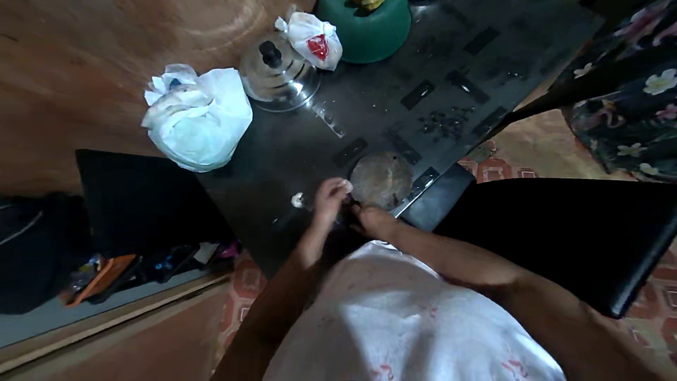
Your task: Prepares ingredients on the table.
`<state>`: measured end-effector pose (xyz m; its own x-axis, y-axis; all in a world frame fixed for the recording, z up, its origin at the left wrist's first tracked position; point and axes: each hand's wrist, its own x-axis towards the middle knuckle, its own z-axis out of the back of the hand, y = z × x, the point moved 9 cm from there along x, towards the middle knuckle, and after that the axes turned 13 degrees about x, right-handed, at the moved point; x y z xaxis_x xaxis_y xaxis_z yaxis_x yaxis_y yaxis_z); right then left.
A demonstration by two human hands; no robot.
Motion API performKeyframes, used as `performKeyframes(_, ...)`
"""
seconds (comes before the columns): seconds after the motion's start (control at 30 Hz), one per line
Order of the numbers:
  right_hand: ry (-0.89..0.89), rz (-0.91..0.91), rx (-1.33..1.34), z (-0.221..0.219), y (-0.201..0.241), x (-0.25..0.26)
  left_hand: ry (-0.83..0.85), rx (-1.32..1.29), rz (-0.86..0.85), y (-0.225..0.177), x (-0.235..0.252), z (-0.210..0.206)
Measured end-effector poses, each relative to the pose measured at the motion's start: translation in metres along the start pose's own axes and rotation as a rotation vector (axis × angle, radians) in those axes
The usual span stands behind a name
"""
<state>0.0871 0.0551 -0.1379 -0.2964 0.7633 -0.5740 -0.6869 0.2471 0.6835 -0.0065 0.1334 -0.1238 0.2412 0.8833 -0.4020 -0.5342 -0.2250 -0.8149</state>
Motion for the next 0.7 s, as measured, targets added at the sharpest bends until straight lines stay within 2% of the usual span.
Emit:
performKeyframes(0.13,0.043,-0.224,-0.105,-0.019,0.016,0.021,-0.194,-0.400,0.139,0.007,-0.044,0.054)
performKeyframes(0.3,0.060,-0.354,-0.055,-0.019,0.018,0.011,-0.212,-0.578,0.085,-0.009,-0.078,0.061)
performKeyframes(0.43,0.068,-0.321,0.192,0.008,0.010,-0.009,-0.212,-0.529,0.040,-0.008,-0.082,0.057)
performKeyframes(0.53,-0.009,-0.265,0.433,0.033,-0.009,-0.017,-0.184,-0.487,0.070,-0.008,-0.074,0.045)
performKeyframes(0.63,-0.117,-0.108,0.607,0.051,-0.024,-0.039,-0.130,-0.478,0.089,-0.013,-0.061,0.025)
performKeyframes(0.7,-0.260,0.021,0.700,0.065,-0.031,-0.063,-0.075,-0.437,0.096,-0.020,-0.050,0.008)
